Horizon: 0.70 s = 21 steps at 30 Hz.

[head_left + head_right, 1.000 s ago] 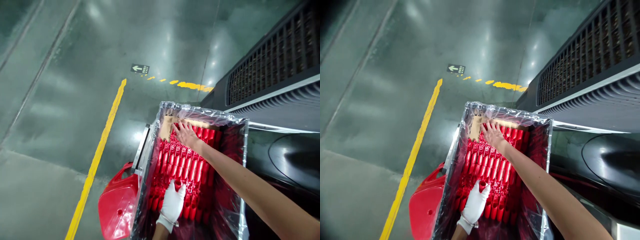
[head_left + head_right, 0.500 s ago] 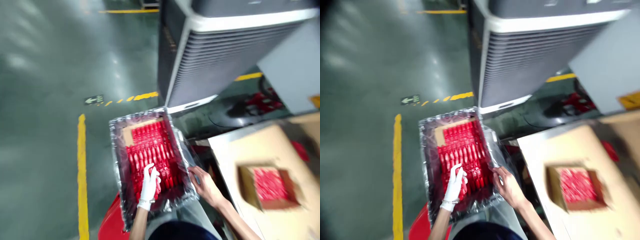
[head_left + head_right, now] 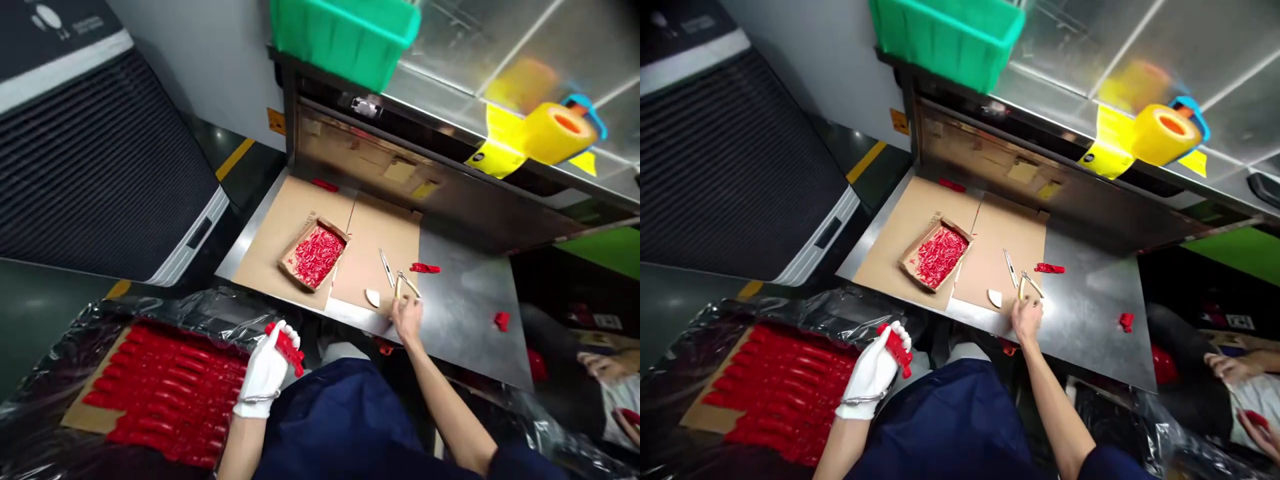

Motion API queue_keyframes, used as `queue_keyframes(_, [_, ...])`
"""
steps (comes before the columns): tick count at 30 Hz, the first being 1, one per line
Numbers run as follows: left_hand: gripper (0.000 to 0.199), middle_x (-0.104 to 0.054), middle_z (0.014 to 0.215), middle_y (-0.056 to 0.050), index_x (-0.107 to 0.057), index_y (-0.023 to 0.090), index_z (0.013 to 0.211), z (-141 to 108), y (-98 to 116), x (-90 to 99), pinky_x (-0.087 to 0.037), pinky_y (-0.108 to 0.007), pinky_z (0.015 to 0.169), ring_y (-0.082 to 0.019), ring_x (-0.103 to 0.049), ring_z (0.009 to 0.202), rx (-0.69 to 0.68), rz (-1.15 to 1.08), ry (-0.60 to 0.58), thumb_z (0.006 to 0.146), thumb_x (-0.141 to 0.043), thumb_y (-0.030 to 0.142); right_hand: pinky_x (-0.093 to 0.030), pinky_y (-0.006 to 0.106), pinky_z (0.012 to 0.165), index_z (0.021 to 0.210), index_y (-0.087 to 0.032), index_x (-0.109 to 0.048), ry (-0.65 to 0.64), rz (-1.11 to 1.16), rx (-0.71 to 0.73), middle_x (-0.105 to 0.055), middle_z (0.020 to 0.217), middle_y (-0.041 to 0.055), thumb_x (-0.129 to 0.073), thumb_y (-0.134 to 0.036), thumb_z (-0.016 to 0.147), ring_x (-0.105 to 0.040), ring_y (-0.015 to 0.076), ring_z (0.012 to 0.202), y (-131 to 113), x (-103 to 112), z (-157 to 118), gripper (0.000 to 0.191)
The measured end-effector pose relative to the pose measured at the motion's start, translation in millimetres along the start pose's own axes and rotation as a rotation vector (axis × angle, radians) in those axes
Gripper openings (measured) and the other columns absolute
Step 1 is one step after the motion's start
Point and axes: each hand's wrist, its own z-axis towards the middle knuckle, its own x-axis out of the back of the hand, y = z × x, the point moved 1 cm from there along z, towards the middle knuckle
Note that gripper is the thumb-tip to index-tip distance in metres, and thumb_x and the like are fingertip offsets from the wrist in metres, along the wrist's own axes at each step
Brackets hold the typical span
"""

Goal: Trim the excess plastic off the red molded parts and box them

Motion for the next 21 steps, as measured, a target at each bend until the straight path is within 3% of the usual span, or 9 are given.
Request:
queue_keyframes(4, [0.013, -0.065, 0.088, -0.007, -0.065, 0.011, 0.098, -21.8, -24.0, -60.1, -0.06, -0.033, 0.077, -0.016, -0.068, 0.079, -0.03, 0.09, -0.127, 0.093, -0.052, 0.012, -0.042, 0.055, 0.103, 0.137, -0.02, -0.049, 0.038, -0.044, -0.142, -0.046, 0.143, 0.0121, -0.059, -0.045, 0.092, -0.049, 0.0296, 0.126, 24.3, 4.6, 59.1, 0.052])
queue_keyframes(7, [0.012, -0.065, 0.088, -0.007, -0.064, 0.013, 0.097, -31.9, -36.1, -90.2, -0.059, -0.042, 0.084, -0.02, -0.068, 0.083, -0.049, 0.115, -0.227, 0.094, -0.056, 0.022, -0.038, 0.058, 0.106, 0.138, -0.02, -0.047, 0.022, -0.065, -0.093, -0.042, 0.146, 0.0124, -0.06, -0.047, 0.091, -0.044, 0.0317, 0.13, 27.1, 4.7, 81.6, 0.055])
queue_keyframes(10, [0.015, -0.063, 0.086, -0.005, -0.063, 0.015, 0.098, -38.7, -47.0, -112.5, -0.057, -0.043, 0.088, -0.019, -0.068, 0.084, -0.073, 0.114, -0.307, 0.092, -0.06, 0.029, -0.037, 0.057, 0.107, 0.136, -0.02, -0.049, -0.002, -0.073, 0.025, -0.042, 0.146, 0.012, -0.06, -0.047, 0.091, -0.043, 0.0313, 0.131, 17.5, 1.8, 95.7, 0.054])
queue_keyframes(14, [0.024, -0.063, 0.086, -0.004, -0.061, 0.017, 0.102, -47.2, -60.6, -135.2, -0.056, -0.04, 0.085, -0.017, -0.067, 0.08, -0.136, 0.143, -0.281, 0.089, -0.065, 0.037, -0.043, 0.052, 0.103, 0.128, -0.018, -0.056, -0.114, -0.061, 0.209, -0.052, 0.136, 0.0102, -0.06, -0.043, 0.093, -0.051, 0.0271, 0.123, -12.7, -7.5, 119.5, 0.043])
queue_keyframes(17, [0.04, -0.062, 0.081, -0.001, -0.056, 0.021, 0.117, -53.7, -64.2, -143.5, -0.056, -0.035, 0.076, -0.014, -0.064, 0.067, -0.214, 0.181, -0.284, 0.088, -0.064, 0.047, -0.049, 0.049, 0.097, 0.126, -0.017, -0.057, -0.198, -0.057, 0.226, -0.057, 0.129, 0.0099, -0.059, -0.04, 0.094, -0.057, 0.0244, 0.115, -36.6, -14.0, 135.2, 0.039])
queue_keyframes(21, [0.048, -0.065, 0.084, -0.003, -0.056, 0.021, 0.122, -64.2, -55.4, -139.2, -0.053, -0.03, 0.071, -0.015, -0.063, 0.068, -0.485, 0.408, -0.302, 0.087, -0.062, 0.053, -0.053, 0.043, 0.089, 0.122, -0.015, -0.058, -0.31, -0.002, 0.292, -0.06, 0.122, 0.0095, -0.06, -0.039, 0.093, -0.061, 0.0212, 0.105, -57.2, -9.3, 139.9, 0.037])
